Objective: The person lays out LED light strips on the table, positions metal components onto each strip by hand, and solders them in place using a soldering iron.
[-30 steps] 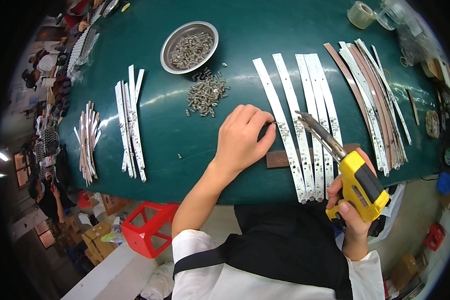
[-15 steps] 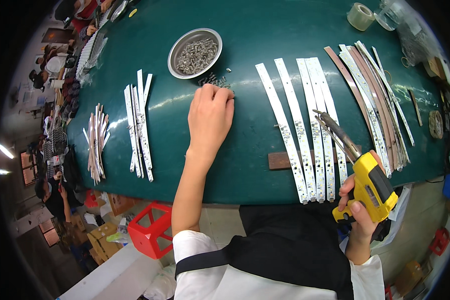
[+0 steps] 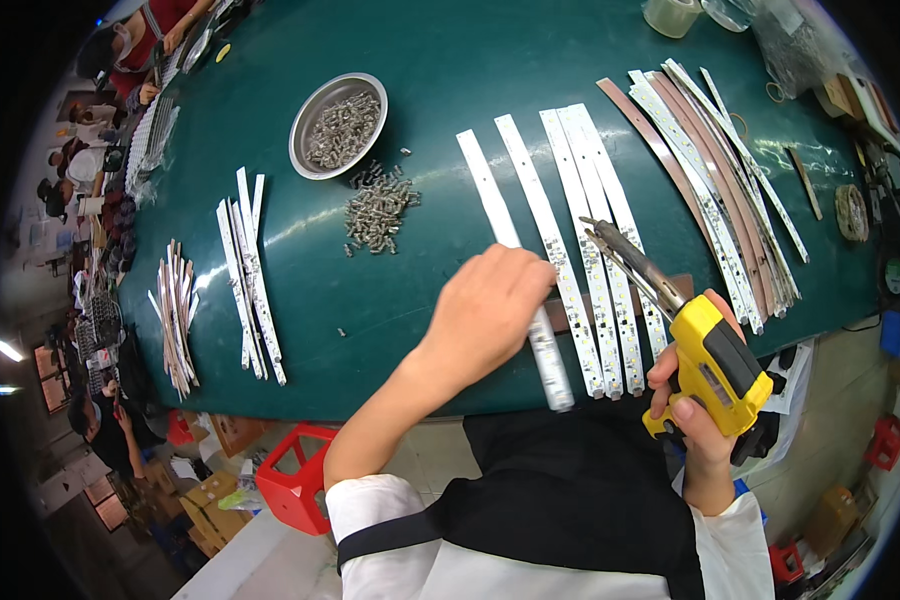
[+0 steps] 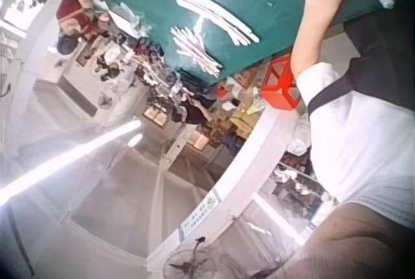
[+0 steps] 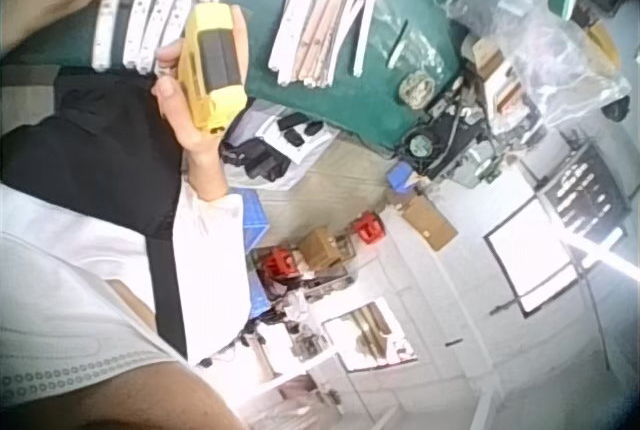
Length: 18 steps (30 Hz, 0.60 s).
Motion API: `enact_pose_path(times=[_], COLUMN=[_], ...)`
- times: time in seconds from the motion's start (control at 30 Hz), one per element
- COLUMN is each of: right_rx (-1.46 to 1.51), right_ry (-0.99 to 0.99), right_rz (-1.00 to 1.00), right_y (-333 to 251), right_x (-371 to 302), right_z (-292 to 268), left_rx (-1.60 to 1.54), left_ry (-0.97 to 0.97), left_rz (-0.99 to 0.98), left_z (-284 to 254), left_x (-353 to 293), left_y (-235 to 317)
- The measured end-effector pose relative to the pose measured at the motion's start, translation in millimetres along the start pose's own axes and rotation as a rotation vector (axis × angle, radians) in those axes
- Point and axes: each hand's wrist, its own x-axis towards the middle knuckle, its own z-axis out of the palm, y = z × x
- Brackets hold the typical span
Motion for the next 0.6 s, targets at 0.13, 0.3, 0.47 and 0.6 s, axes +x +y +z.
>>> enact_pose_path(times=[0.13,0.3,0.47,0.6], right_rx=[0.012,0.012,-0.001,-0.007], right_ry=[-0.033,-0.053,-0.090,-0.101], right_rz=[-0.009,0.002,0.008,-0.001], right_y=[0,1,2,4], right_x=[1,2,2,4], right_z=[-3,-2,-2,-2], left_rx=[-0.027,-0.390,-0.294,-0.105], left_ry=[-0.046,0.041,0.098,0.114], left_rz=[-0.121,-0.333,-0.356,-0.301], left_z=[-19,-9,7,11], left_x=[-5,5,13,11], left_y=[-9,-12,-15,-18])
